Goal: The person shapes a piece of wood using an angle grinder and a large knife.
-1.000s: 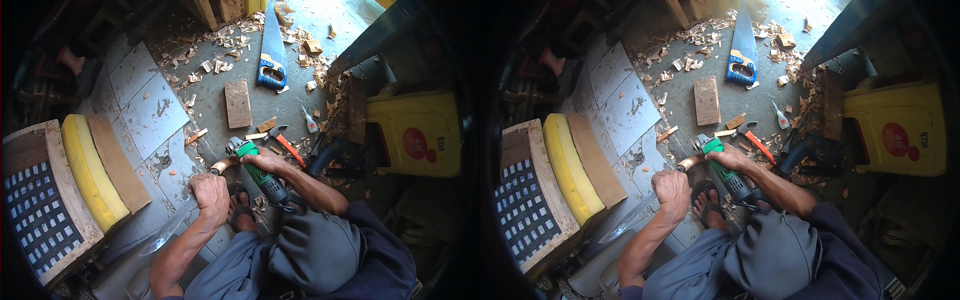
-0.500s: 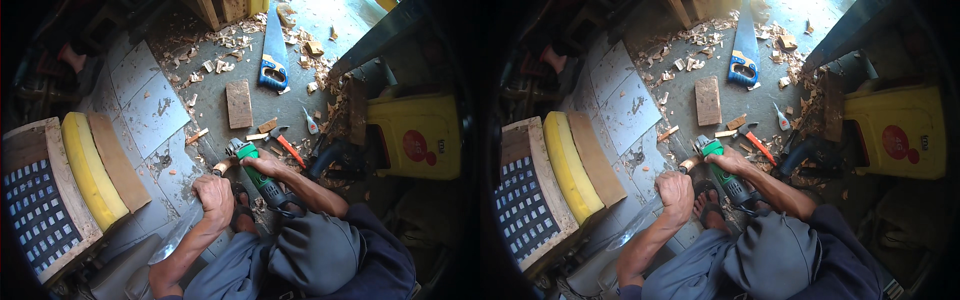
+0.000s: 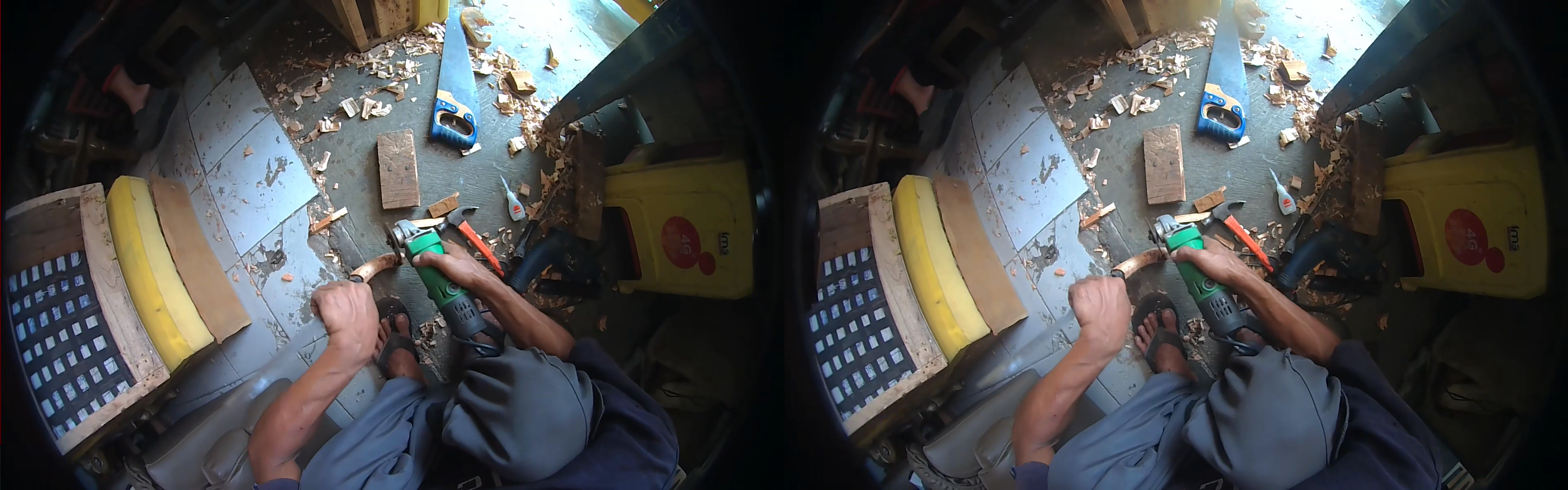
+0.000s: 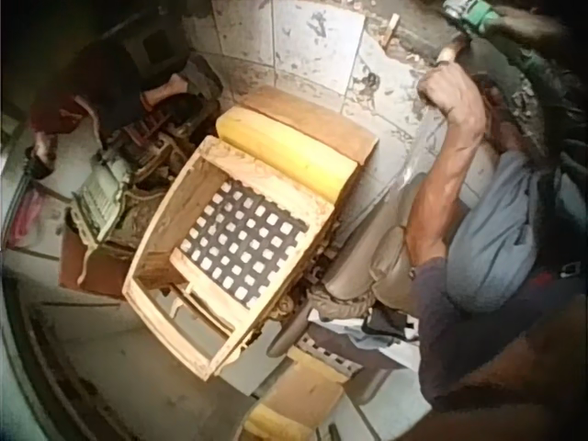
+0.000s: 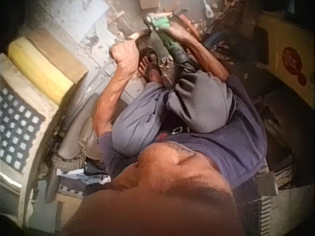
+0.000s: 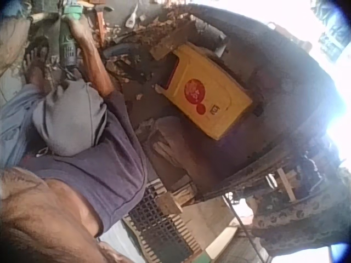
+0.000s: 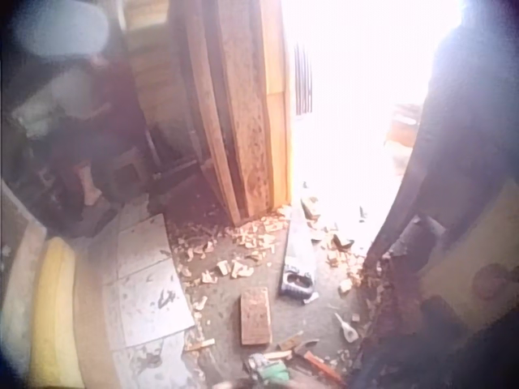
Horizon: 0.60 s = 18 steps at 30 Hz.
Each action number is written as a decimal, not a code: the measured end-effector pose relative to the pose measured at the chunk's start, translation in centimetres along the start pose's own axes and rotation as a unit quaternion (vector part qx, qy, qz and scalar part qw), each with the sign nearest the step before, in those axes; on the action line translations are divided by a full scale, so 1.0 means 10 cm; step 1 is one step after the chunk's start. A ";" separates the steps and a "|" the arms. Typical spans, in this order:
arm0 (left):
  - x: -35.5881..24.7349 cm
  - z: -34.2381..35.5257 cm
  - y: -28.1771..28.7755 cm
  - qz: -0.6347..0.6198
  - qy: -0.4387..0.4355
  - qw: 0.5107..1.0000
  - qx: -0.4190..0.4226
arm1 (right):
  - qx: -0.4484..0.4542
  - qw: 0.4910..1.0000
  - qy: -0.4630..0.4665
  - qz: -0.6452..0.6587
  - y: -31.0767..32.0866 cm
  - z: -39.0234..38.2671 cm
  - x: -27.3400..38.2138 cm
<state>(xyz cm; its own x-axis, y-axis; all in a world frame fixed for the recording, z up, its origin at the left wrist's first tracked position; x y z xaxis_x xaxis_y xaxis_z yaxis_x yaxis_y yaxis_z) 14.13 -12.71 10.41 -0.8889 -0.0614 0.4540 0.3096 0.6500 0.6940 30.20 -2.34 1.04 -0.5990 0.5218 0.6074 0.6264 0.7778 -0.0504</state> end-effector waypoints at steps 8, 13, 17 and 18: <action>0.50 0.10 -0.44 -0.272 -0.008 0.961 0.048 | 0.061 0.992 -0.040 0.103 -0.01 -0.15 -0.05; 0.47 0.07 -0.43 -0.286 -0.007 0.957 0.047 | 0.054 0.997 -0.030 0.049 -0.04 -0.21 0.04; 0.48 0.10 -0.42 -0.285 -0.007 0.956 0.062 | 0.045 0.999 -0.009 0.001 0.02 -0.08 -0.10; 0.48 0.11 -0.42 -0.285 -0.007 0.956 0.066 | 0.035 0.999 -0.006 -0.011 0.02 -0.06 -0.15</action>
<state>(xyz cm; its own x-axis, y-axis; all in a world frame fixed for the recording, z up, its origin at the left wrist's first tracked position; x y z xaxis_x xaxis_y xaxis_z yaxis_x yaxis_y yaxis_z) 8.16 -14.95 9.06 -0.9049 -0.4254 0.0149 -0.2714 0.6035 0.7497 31.46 -3.18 0.58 -0.6175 0.5086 0.6001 0.5773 0.8112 -0.0935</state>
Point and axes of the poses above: each hand's wrist, its own z-axis towards the middle knuckle, its own y-axis out of the back of the hand, x = y × z, the point moved 5 cm from there along z, towards the middle knuckle, and after that the axes turned 5 degrees about -y, right-handed, at the moved point
